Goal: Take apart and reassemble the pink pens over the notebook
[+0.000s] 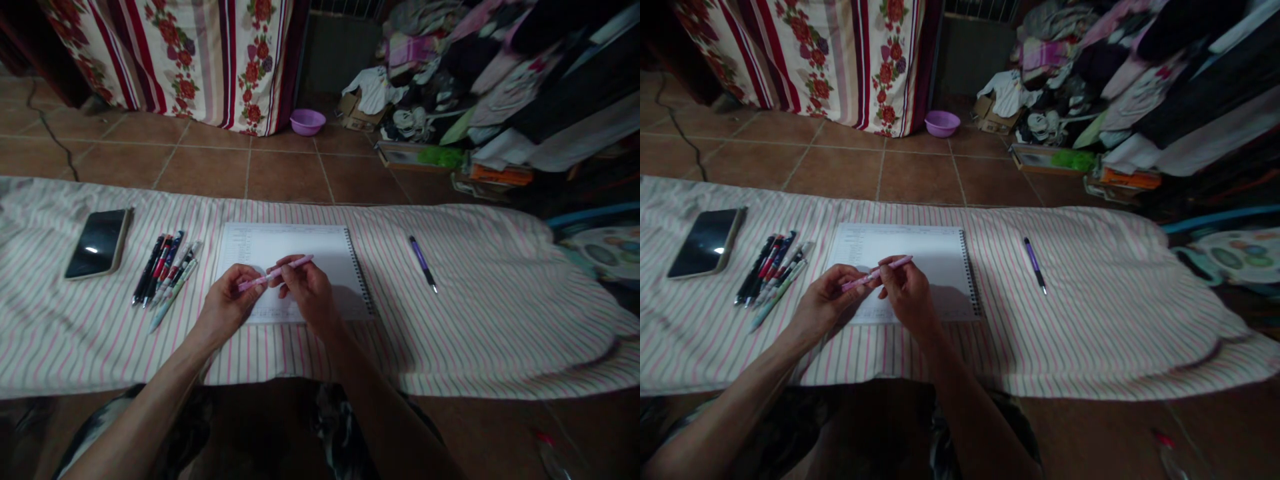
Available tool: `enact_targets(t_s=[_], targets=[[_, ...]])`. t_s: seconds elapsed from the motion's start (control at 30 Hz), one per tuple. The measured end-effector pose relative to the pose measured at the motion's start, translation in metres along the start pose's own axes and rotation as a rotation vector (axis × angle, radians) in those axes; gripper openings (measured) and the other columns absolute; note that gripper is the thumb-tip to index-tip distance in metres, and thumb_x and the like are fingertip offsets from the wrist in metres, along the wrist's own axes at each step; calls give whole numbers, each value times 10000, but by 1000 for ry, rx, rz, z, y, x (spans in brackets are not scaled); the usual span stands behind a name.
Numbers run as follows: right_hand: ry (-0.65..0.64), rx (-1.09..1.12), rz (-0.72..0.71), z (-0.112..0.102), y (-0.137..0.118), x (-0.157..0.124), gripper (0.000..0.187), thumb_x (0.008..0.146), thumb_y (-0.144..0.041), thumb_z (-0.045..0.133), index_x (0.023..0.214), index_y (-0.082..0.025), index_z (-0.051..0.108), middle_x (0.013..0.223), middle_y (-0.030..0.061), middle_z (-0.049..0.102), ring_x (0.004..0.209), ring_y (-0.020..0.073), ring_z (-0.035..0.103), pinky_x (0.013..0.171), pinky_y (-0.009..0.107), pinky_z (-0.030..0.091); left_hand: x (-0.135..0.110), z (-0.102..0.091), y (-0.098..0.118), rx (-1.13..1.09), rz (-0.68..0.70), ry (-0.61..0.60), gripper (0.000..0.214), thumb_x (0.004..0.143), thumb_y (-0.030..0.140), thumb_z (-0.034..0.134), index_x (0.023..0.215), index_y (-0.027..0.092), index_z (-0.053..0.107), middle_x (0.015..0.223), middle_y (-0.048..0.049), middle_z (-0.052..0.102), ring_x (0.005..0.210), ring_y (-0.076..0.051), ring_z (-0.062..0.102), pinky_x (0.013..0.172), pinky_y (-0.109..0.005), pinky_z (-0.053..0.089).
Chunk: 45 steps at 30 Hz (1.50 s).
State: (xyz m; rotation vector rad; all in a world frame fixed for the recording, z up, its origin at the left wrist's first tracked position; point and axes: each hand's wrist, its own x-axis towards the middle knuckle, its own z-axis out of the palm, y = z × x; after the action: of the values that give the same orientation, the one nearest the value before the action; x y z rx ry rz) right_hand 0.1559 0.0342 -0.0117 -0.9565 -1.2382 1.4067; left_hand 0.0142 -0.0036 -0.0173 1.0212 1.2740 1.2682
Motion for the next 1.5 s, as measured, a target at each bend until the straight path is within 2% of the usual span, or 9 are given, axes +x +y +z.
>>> enact_targets(t_s=[0.1, 0.3, 0.4, 0.6, 0.83, 1.0, 1.2, 1.33, 1.5], targets=[[-28, -38, 9, 0, -5, -3, 212, 754, -353, 625, 863, -183, 560, 730, 22, 680, 612, 116, 641, 506, 218, 527, 1, 0, 0, -1, 20, -66, 166, 738, 249, 673, 812, 195, 535, 783, 4, 627, 706, -125, 578, 611, -240, 422], [-47, -31, 38, -1, -7, -3, 196, 724, -313, 656, 851, -190, 571, 726, 5, 666, 627, 113, 639, 582, 239, 543, 1, 1, 3, -39, 40, -88, 162, 742, 213, 670, 796, 189, 519, 828, 6, 608, 789, -127, 580, 719, -259, 428], [-71, -42, 9, -1, -7, -4, 179, 751, -313, 632, 867, -187, 576, 738, 7, 662, 650, 115, 641, 618, 247, 543, 0, 3, 3, -64, 43, -78, 159, 737, 204, 672, 798, 189, 526, 870, 2, 612, 799, -120, 579, 742, -257, 431], [-120, -116, -69, -1, -12, -7, 125, 788, -302, 595, 864, -203, 586, 778, 12, 658, 696, 122, 642, 679, 268, 538, 0, 7, 6, -52, 93, -12, 182, 702, 196, 697, 732, 201, 517, 729, 28, 586, 795, -136, 592, 751, -262, 457], [-104, -176, -103, -2, -17, -9, 114, 800, -302, 582, 871, -213, 587, 807, 11, 653, 735, 132, 649, 708, 275, 539, 0, 5, 2, 34, 118, 18, 197, 727, 242, 682, 886, 222, 567, 945, -45, 662, 1061, -212, 568, 966, -371, 390], [-94, -205, -109, -3, -18, -9, 118, 801, -297, 591, 884, -213, 586, 826, 12, 659, 723, 126, 648, 703, 270, 538, 0, 4, -1, 64, 109, 19, 126, 742, 238, 666, 816, 205, 569, 1064, -74, 628, 1111, -230, 539, 978, -390, 364], [-86, -226, -154, -1, -18, -12, 90, 806, -270, 587, 879, -219, 590, 889, 20, 664, 776, 136, 653, 718, 271, 542, 1, 8, 3, -13, 80, 35, 145, 727, 234, 681, 785, 198, 554, 954, -49, 633, 1126, -228, 530, 981, -382, 367], [-84, -290, -231, -1, -19, -12, 69, 807, -241, 581, 872, -222, 594, 913, 23, 660, 850, 148, 640, 758, 279, 531, 1, 9, 4, -39, 82, 36, 150, 709, 219, 694, 767, 201, 558, 944, -47, 644, 1162, -228, 509, 991, -374, 364], [-70, -342, -272, -1, -23, -13, 56, 815, -229, 562, 860, -215, 592, 893, 27, 658, 837, 146, 635, 742, 272, 521, 2, 9, 2, -74, 83, 35, 146, 708, 190, 691, 757, 207, 554, 935, -36, 647, 1166, -219, 508, 977, -365, 375]])
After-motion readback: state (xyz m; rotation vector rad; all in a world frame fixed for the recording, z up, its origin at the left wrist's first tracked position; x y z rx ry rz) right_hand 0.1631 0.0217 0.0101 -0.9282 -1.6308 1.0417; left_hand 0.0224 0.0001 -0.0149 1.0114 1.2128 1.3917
